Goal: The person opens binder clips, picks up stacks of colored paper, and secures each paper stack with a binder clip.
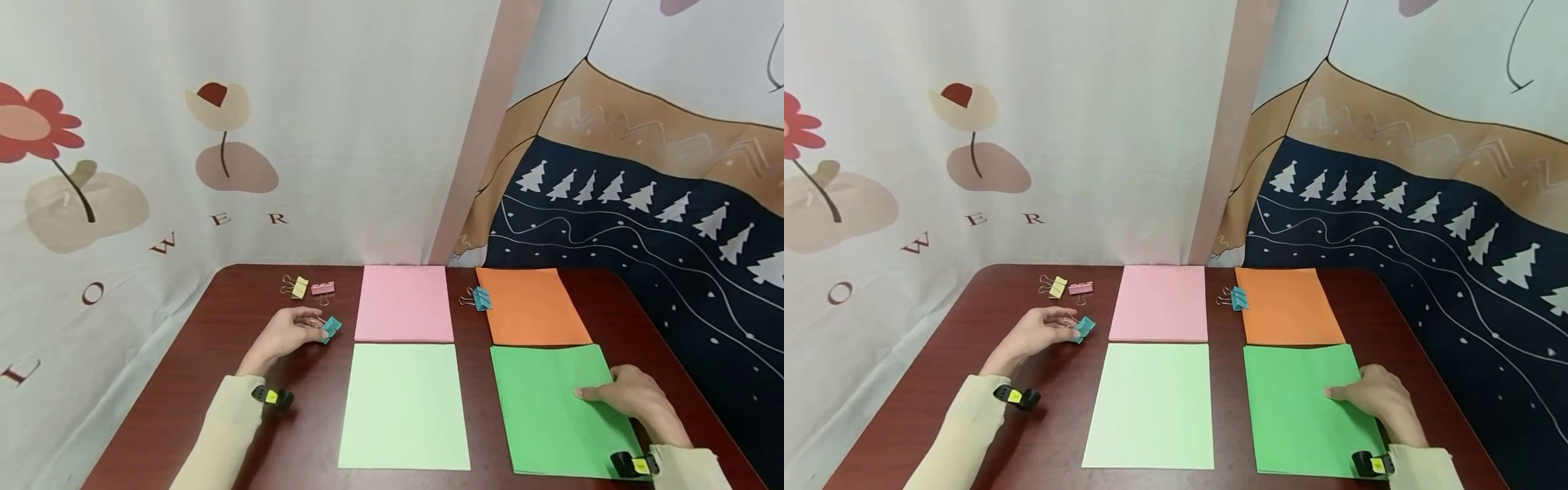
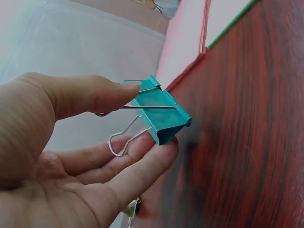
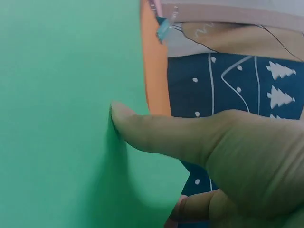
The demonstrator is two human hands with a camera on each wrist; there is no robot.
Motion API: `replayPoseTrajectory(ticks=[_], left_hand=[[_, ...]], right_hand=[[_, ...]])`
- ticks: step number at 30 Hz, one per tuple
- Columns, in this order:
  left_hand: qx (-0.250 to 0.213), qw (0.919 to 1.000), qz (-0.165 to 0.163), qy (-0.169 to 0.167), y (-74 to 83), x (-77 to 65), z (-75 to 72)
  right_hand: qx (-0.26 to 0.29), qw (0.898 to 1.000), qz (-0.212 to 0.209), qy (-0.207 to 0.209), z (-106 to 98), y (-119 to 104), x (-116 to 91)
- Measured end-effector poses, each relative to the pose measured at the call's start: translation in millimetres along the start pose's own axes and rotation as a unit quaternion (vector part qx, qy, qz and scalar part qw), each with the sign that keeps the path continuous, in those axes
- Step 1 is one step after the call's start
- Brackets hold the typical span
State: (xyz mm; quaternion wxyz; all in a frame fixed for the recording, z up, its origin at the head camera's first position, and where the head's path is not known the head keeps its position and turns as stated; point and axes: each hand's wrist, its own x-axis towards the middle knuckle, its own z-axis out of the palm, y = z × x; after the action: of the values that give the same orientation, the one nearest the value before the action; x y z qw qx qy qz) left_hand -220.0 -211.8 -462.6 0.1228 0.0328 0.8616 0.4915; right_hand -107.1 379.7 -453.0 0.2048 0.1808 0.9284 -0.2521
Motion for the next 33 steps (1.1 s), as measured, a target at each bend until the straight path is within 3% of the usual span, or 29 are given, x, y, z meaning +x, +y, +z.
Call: replayPoseTrajectory(ticks=[7, 10, 20, 26, 33], left_hand=[[-0.105, 0.993, -0.051, -0.021, 0.1, -4.5, -1.5], [-0.136, 0.9886, -0.056, -0.029, -0.6, -5.7, -1.2], [-0.139, 0.9895, -0.038, 0.012, -3.0, -6.9, 7.2], [-0.153, 0.9874, -0.032, 0.027, -3.3, -6.2, 12.6], [-0.169, 0.9845, -0.024, 0.042, 0.2, -6.9, 17.7]], right_hand=[[0.047, 0.998, -0.046, -0.001, -3, 14, 4], [0.074, 0.995, -0.062, -0.007, -3, 16, 4], [0.124, 0.99, -0.063, -0.026, 4, 24, 4], [0.112, 0.99, -0.069, -0.041, 3, 29, 10], [0.211, 0.974, -0.07, -0.041, 4, 31, 6]])
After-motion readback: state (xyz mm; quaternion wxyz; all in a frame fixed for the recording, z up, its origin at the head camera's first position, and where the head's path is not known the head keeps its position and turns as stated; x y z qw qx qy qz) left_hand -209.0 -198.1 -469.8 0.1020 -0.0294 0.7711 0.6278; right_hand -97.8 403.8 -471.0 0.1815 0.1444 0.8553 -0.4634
